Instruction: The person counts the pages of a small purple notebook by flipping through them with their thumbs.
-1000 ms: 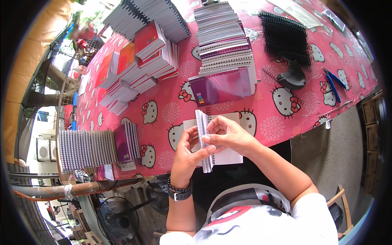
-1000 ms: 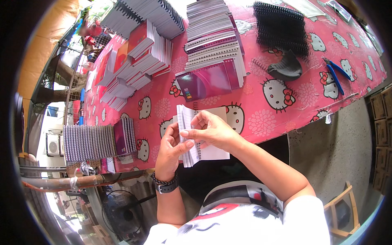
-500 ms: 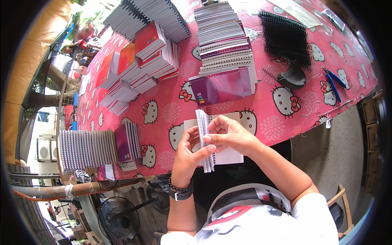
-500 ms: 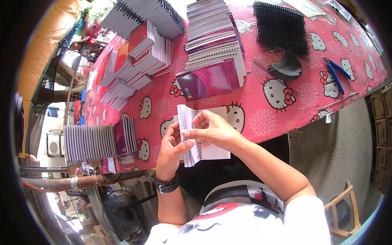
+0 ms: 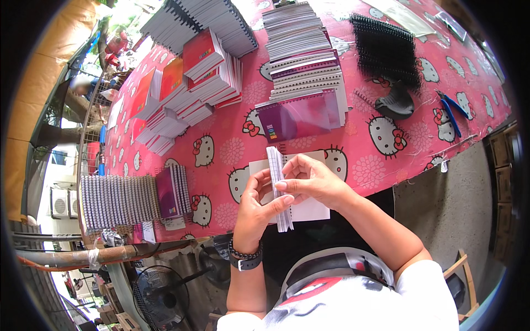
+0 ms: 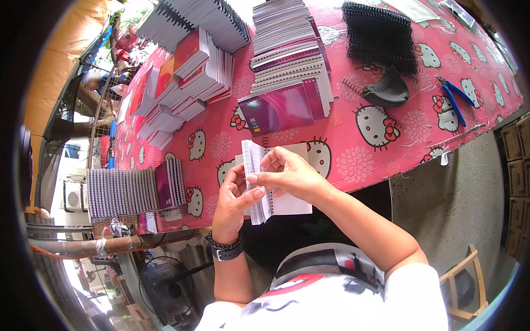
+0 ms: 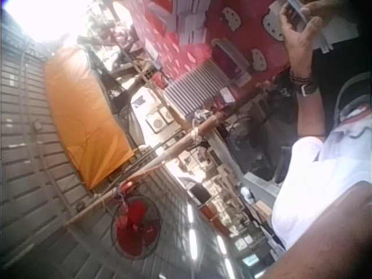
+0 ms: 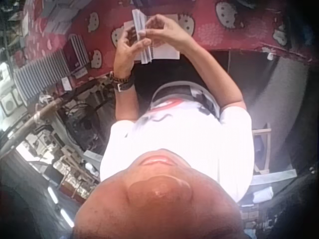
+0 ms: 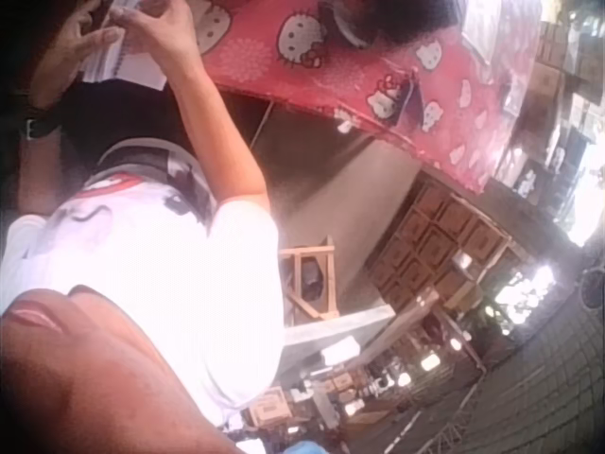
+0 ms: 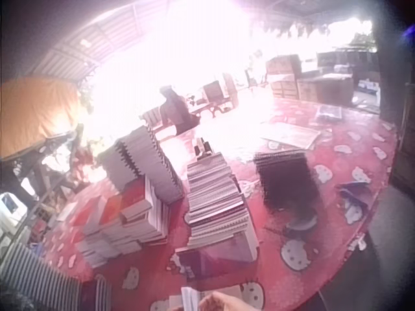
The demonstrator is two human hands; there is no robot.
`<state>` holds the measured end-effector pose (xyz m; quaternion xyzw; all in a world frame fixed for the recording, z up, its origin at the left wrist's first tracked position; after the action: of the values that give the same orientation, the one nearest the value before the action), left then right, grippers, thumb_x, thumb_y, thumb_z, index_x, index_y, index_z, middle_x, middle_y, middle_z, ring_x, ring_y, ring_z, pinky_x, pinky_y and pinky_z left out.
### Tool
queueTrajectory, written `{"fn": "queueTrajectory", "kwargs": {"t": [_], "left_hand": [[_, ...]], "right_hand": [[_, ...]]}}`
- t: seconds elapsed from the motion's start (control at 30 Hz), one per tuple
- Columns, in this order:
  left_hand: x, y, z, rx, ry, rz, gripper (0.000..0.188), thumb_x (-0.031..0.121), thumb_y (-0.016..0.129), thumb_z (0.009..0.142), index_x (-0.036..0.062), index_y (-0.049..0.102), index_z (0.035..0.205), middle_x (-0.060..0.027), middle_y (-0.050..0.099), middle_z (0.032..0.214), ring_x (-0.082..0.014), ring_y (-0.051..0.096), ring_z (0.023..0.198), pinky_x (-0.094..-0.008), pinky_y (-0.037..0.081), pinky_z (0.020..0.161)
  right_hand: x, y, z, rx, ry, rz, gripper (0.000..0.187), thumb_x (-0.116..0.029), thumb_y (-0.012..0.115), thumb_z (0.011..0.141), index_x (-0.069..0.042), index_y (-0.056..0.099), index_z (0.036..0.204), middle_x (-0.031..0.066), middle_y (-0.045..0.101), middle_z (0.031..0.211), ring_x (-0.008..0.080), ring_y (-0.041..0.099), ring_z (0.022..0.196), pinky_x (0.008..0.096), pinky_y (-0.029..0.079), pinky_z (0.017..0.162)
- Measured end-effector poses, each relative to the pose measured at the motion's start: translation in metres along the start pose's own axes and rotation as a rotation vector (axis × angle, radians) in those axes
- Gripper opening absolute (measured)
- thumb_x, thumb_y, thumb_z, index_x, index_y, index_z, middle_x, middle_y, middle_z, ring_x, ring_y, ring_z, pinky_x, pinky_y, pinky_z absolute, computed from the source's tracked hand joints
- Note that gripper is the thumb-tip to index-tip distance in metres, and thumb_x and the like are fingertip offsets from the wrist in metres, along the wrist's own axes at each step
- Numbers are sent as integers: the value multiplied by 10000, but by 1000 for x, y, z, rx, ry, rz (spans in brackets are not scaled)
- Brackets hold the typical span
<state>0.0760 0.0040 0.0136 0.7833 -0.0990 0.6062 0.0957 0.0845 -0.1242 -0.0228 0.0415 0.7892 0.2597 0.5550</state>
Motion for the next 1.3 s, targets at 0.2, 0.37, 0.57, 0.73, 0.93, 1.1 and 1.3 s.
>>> {"fn": "queueTrajectory", "kwargs": {"t": [0.2, 0.37, 0.57, 0.73, 0.93, 1.1, 1.3], "left_hand": [[0, -1, 0, 7, -9, 0, 744, 252, 812, 656, -35, 416, 1217, -149, 504, 1172, -223, 484, 1115, -346, 390, 950], [0, 0, 0, 12, -4, 5, 738, 251, 811, 658, -34, 419, 1215, -146, 506, 1170, -221, 485, 1113, -343, 396, 943], [-1, 0, 0, 18, 7, 20, 721, 251, 810, 663, -24, 428, 1209, -137, 509, 1169, -216, 487, 1107, -341, 400, 936], [-1, 0, -1, 21, 9, 15, 717, 248, 811, 663, -23, 430, 1207, -135, 510, 1166, -212, 490, 1101, -338, 410, 924], [-1, 1, -1, 18, 1, 3, 725, 245, 807, 666, -30, 420, 1214, -141, 505, 1172, -213, 489, 1102, -337, 418, 920], [1, 2, -1, 8, 12, -18, 709, 237, 786, 692, -28, 405, 1228, -137, 505, 1162, -202, 489, 1092, -332, 416, 921], [-7, -7, -3, 5, -32, -143, 663, 210, 749, 729, -20, 385, 1233, -116, 510, 1141, -166, 495, 1068, -307, 405, 922]], "right_hand": [[0, 0, -1, -1, 2, 12, 544, -394, 770, 703, -16, 508, 994, 71, 573, 860, 134, 579, 785, 276, 489, 626], [0, 0, 0, 0, 0, 17, 539, -393, 768, 705, -15, 509, 990, 68, 572, 859, 132, 578, 781, 277, 487, 628], [1, 0, -1, 6, 0, 9, 527, -389, 763, 710, -17, 512, 987, 67, 571, 862, 131, 578, 782, 276, 489, 624], [1, 0, -2, 20, 5, 15, 500, -363, 754, 723, -15, 513, 989, 67, 568, 862, 125, 576, 780, 267, 493, 616], [1, 0, -2, 36, -7, -19, 478, -343, 742, 734, -11, 514, 991, 60, 560, 852, 114, 570, 772, 247, 497, 596], [-1, -1, -3, 40, -15, -41, 483, -344, 742, 734, -9, 513, 996, 55, 558, 842, 110, 567, 770, 246, 496, 596], [-3, 0, -4, 67, -95, -11, 404, -283, 747, 745, -12, 533, 956, 36, 566, 800, 86, 556, 711, 223, 476, 583]]}}
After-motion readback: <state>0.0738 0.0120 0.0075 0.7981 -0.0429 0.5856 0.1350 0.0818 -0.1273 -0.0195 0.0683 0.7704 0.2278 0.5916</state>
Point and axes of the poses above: each hand's wrist, its own z-axis towards the middle knuckle, its own y-axis out of the palm, x = y × z, the point moved 6 cm from there along z, towards the middle knuckle
